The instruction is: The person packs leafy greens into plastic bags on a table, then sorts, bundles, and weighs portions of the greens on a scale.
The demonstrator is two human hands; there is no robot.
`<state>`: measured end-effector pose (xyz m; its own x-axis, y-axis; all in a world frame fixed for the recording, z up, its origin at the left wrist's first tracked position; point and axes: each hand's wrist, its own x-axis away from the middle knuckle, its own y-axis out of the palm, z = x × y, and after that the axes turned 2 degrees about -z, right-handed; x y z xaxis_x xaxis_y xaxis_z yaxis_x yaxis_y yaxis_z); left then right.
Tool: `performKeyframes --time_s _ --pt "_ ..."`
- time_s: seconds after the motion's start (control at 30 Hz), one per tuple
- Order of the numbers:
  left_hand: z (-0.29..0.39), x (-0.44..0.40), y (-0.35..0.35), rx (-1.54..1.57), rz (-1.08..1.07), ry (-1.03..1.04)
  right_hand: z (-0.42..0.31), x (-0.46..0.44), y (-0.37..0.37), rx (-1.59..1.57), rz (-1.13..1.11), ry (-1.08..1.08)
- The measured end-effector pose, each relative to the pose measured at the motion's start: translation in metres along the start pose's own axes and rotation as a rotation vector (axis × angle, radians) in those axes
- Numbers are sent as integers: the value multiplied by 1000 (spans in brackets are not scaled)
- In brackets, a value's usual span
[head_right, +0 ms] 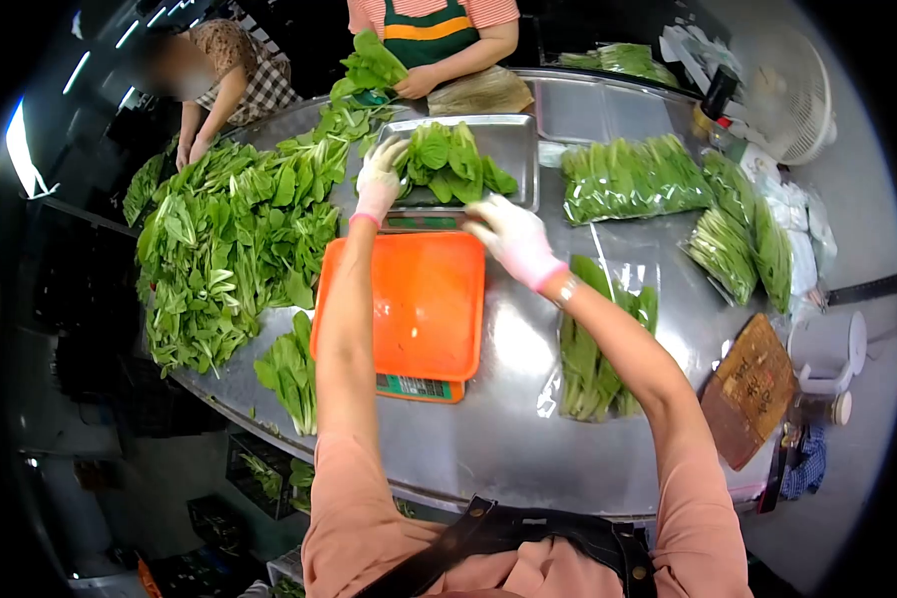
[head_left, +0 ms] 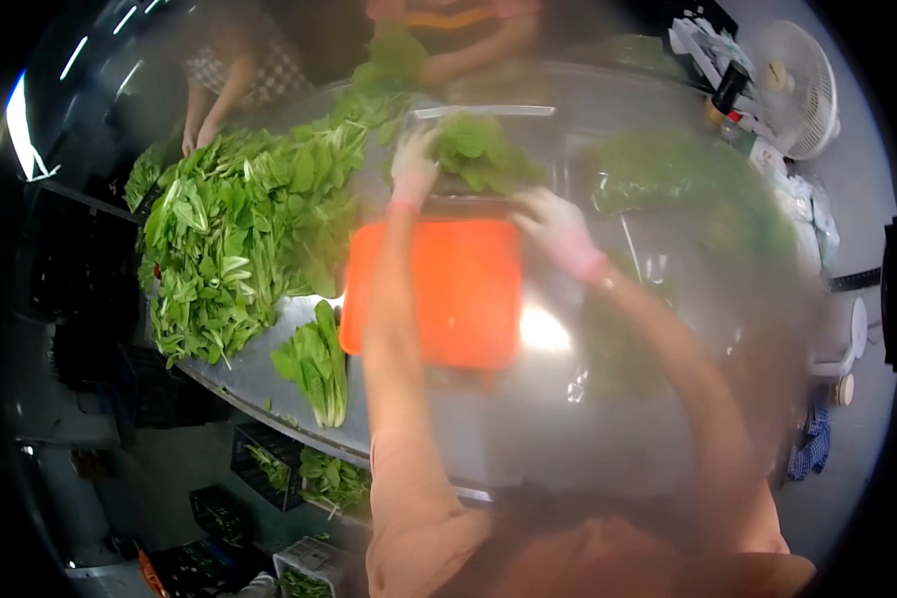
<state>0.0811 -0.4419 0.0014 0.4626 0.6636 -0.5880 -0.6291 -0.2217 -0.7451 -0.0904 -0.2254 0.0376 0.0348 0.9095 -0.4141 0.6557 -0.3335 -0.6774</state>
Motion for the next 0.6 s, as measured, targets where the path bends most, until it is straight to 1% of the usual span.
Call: performKeyframes --time_s 0.03,0.07,0.13,0.17,0.2,0.23,0.37,0.47,0.53,0.6 --pt "-6 -3 2 17 -54 35 9 -21 23 -35 58 -50" --pt "-9 -5 3 24 -55 26 13 -38 41 -7 27 -26" --pt "-17 -7 6 32 -151 71 20 -65 70 99 39 -40" --pt "-22 -9 8 39 -189 67 22 -74 81 104 30 -39" --pt "-26 -8 11 47 -189 58 19 -81 88 179 5 35" --pt "-29 -7 14 63 -198 67 17 -86 92 254 -20 107" --pt "-36 -1 24 111 -191 111 16 -93 106 305 -43 161" --pt "-36 2 26 148 -189 139 23 -96 115 376 -3 149" --pt "-36 4 27 164 -180 152 24 -97 115 343 62 154" --pt "-35 4 27 130 -208 134 28 -98 118 335 73 189"
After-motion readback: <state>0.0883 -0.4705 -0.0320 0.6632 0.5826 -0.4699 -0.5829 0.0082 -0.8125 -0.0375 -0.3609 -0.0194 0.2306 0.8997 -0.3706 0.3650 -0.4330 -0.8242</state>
